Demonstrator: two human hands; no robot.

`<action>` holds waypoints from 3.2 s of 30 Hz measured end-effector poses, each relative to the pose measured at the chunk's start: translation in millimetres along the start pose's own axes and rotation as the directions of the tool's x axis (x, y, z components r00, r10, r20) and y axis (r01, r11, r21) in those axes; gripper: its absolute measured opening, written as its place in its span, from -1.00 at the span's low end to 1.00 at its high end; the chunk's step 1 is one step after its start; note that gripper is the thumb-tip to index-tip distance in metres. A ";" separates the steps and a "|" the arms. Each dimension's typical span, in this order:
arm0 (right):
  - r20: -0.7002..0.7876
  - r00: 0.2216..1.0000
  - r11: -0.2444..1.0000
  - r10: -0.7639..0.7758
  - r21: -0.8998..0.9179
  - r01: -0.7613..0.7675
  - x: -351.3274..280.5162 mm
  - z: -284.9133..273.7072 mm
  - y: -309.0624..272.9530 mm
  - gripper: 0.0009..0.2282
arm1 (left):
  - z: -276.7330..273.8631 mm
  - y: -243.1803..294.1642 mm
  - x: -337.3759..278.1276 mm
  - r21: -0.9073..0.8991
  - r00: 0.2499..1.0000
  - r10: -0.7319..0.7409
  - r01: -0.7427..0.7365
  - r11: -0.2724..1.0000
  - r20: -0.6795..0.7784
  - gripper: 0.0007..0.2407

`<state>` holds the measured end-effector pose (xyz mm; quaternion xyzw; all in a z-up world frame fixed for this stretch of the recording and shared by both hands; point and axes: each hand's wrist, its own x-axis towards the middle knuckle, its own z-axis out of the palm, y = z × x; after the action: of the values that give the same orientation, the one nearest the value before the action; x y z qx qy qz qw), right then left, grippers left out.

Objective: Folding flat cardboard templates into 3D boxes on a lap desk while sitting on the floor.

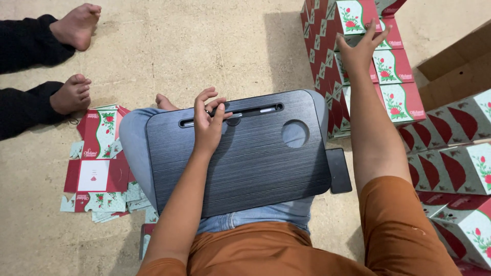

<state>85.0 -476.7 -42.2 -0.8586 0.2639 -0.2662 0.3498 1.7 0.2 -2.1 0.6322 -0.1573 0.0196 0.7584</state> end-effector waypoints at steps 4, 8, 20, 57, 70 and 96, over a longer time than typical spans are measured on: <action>0.018 1.000 1.000 -0.007 0.010 0.007 10.6 2.7 15.4 -0.09 | -1.3 -0.2 -0.7 0.011 1.000 0.013 -0.013 1.000 0.015 -0.77; -0.034 0.999 0.999 -0.016 -0.051 0.014 -11.0 2.2 -23.8 0.07 | -13.0 13.2 3.1 -0.014 0.999 0.051 -0.051 0.999 0.018 -0.75; 0.606 0.601 0.718 -0.522 -0.068 0.692 -224.8 17.6 -150.4 -0.48 | -300.6 -15.9 -87.6 0.744 0.939 0.044 0.243 0.622 -0.342 -0.62; 0.451 0.583 0.662 -0.676 0.024 0.749 -232.0 8.2 -159.9 -0.63 | -386.7 -85.5 -160.0 -0.242 0.380 -0.370 0.343 0.908 -0.848 -0.62; 0.487 0.565 0.639 -0.666 -0.019 0.769 -226.0 21.5 -138.0 -0.65 | -339.2 -138.8 -22.0 0.049 0.538 0.020 0.040 0.998 -0.843 -0.76; 0.427 0.560 0.616 -0.711 -0.007 0.788 -222.5 23.6 -134.7 -0.67 | -66.6 127.7 -24.1 0.448 0.916 -0.284 0.134 0.884 0.285 -0.64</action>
<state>-23.9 -240.5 -17.6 -0.9525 -0.1768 -0.1893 0.1600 -36.2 94.1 103.1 0.7871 -0.2088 -0.1404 0.5632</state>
